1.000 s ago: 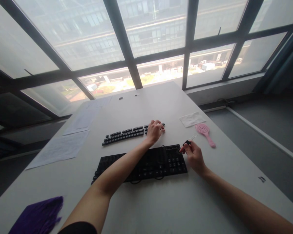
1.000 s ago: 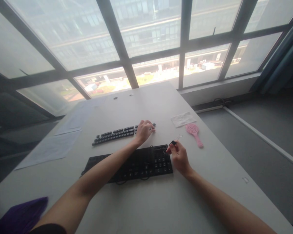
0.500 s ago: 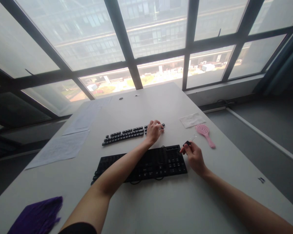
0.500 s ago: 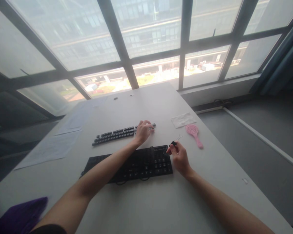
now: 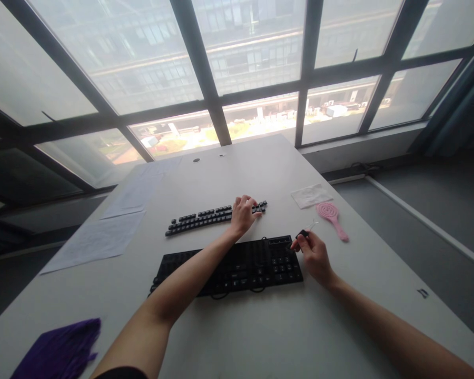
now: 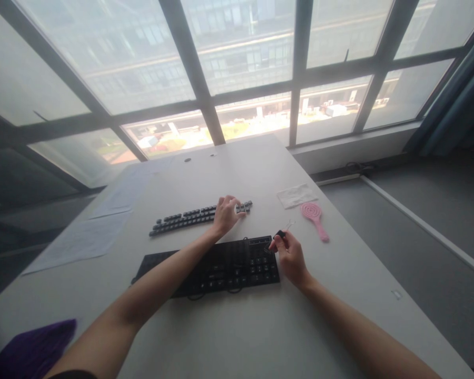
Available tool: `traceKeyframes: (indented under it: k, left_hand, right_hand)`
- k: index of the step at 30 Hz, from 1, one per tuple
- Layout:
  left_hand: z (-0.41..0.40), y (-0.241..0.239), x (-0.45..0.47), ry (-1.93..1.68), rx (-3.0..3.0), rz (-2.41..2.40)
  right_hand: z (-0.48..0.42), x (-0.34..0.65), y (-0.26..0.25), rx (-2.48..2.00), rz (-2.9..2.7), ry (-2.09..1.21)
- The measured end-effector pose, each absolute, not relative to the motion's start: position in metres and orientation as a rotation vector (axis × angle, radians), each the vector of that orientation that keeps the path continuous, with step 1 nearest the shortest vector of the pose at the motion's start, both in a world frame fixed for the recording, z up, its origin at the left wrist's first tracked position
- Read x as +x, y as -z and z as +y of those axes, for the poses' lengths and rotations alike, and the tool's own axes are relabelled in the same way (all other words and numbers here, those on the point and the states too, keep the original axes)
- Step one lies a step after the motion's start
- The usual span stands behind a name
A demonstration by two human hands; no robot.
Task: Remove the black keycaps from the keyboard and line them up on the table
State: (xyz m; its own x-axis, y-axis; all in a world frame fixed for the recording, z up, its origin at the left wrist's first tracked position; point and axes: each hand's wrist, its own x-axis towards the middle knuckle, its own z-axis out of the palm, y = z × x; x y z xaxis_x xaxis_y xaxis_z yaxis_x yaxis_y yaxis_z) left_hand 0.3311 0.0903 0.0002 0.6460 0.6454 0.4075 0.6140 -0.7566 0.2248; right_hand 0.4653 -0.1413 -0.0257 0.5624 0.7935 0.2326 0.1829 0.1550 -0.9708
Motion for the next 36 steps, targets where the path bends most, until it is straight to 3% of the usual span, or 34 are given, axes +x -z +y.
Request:
traceKeyframes:
  k: [26, 36]
  left_hand:
    - [0.091, 0.005, 0.345, -0.790, 2.792, 1.013]
    - [0.094, -0.025, 0.266, -0.798, 2.765, 1.022]
  right_hand:
    - [-0.143, 0.467, 0.026, -1.380, -0.930, -0.550]
    - [-0.144, 0.467, 0.022, -1.368, -0.928, -0.541]
